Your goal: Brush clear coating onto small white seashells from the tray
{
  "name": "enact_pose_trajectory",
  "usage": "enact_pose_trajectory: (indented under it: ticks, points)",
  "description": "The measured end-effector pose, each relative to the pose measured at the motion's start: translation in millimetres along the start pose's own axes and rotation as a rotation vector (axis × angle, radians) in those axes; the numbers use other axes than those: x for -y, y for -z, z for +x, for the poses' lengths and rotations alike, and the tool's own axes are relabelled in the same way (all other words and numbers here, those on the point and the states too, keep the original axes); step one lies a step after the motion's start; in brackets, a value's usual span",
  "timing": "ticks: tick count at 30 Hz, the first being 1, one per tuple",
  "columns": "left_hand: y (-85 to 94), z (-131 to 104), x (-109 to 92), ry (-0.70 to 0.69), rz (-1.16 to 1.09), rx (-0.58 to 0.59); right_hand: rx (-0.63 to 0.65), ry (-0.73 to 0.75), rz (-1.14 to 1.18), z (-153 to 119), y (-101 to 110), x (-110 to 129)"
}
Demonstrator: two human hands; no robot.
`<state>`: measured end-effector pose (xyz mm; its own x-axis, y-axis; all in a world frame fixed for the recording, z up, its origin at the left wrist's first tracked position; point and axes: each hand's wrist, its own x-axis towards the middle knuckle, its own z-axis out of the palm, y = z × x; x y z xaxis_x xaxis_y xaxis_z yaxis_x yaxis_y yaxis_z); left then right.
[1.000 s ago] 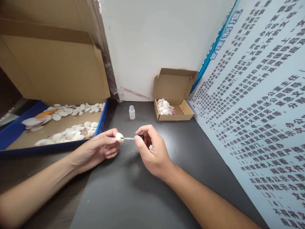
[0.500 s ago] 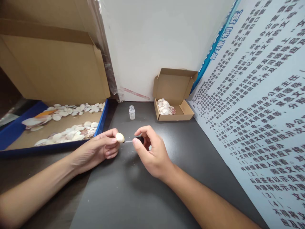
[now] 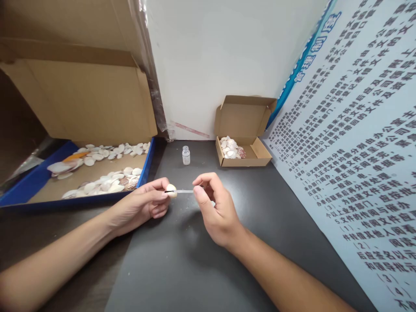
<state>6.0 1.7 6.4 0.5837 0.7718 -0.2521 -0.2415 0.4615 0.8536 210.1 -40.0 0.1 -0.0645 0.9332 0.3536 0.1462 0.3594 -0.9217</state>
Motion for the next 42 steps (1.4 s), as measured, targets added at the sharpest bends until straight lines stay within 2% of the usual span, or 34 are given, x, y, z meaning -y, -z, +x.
enact_pose_trajectory:
  ticks: [5,14,25,31,42]
  points:
    - [1.1,0.7,0.9,-0.01,-0.007,0.007,-0.031,0.022,-0.103,1.8,-0.7,0.4]
    - [0.6,-0.5,0.1,-0.005,-0.008,0.0,-0.041,0.033,-0.148,2.8,-2.5,4.3]
    - [0.0,-0.8,-0.2,0.0,0.013,-0.003,-0.013,0.045,-0.119,2.4,-0.6,6.8]
    - [1.4,-0.7,0.1,-0.007,0.025,0.004,-0.04,0.022,-0.147,1.7,-0.8,5.2]
    - [2.8,-0.1,2.5,0.012,0.13,0.069,-0.003,0.049,-0.087,2.1,0.0,6.4]
